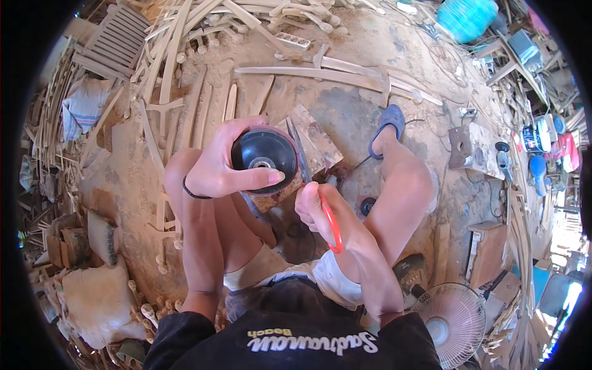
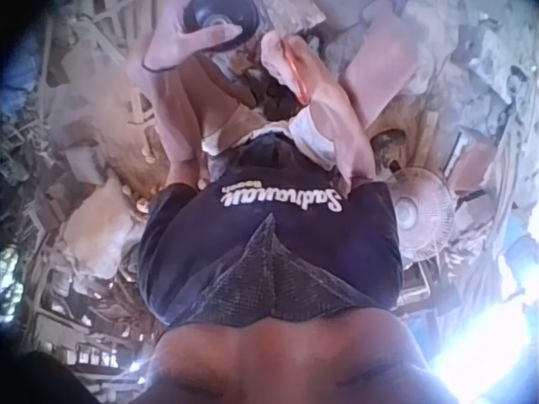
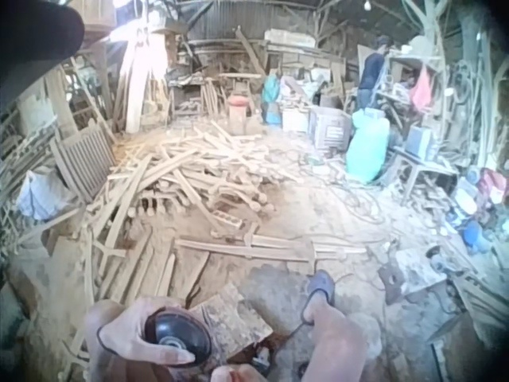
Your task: The person cuts a piece of sandpaper with scissors, applies it to a sanding disk, and uses a handheld power tool to sand a wooden furniture leg while seated on the floor of a workshop.
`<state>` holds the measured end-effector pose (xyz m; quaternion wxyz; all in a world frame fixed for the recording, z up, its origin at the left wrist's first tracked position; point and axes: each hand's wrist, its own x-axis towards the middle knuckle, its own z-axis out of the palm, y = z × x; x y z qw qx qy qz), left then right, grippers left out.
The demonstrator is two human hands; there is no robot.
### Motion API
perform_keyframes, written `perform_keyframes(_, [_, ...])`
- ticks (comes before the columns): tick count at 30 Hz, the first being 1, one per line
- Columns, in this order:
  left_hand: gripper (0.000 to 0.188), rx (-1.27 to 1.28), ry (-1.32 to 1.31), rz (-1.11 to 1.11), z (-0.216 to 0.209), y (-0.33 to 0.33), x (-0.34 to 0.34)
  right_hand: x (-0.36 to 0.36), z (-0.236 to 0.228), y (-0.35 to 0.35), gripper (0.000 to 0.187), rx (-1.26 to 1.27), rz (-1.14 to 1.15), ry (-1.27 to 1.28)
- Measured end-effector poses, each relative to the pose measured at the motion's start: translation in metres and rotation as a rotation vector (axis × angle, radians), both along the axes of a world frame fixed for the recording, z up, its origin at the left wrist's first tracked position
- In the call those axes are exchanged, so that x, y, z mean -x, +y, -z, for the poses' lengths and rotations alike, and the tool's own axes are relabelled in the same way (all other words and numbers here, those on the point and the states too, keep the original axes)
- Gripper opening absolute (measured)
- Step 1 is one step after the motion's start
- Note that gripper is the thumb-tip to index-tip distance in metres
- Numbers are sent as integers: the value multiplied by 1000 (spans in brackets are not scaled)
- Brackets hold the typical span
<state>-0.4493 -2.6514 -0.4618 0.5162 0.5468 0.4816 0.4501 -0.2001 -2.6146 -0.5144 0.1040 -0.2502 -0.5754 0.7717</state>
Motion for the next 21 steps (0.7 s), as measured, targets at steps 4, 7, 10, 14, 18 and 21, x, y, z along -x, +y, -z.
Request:
perform_keyframes(4, [41, 63, -100, -13, 2, 2, 0, 4, -1, 0, 75, -37, 4, 27])
perform_keyframes(7, [41, 74, -149, -23, 3, 3, 0, 6, -3, 0, 79, -84, 14, 18])
perform_keyframes(10, [42, 55, -171, -31, 3, 0, -2, 6, -4, 0, 76, -135, 37, 29])
perform_keyframes(14, [43, 82, -125, -46, 3, 0, -6, 2, -5, 2, 75, -118, 10, 21])
perform_keyframes(18, [42, 79, -115, -62, 3, -2, -9, 1, -9, 3, 77, -68, -22, -30])
perform_keyframes(21, [41, 89, -116, -58, 5, -2, -10, 0, -13, 0, 77, 7, 14, -40])
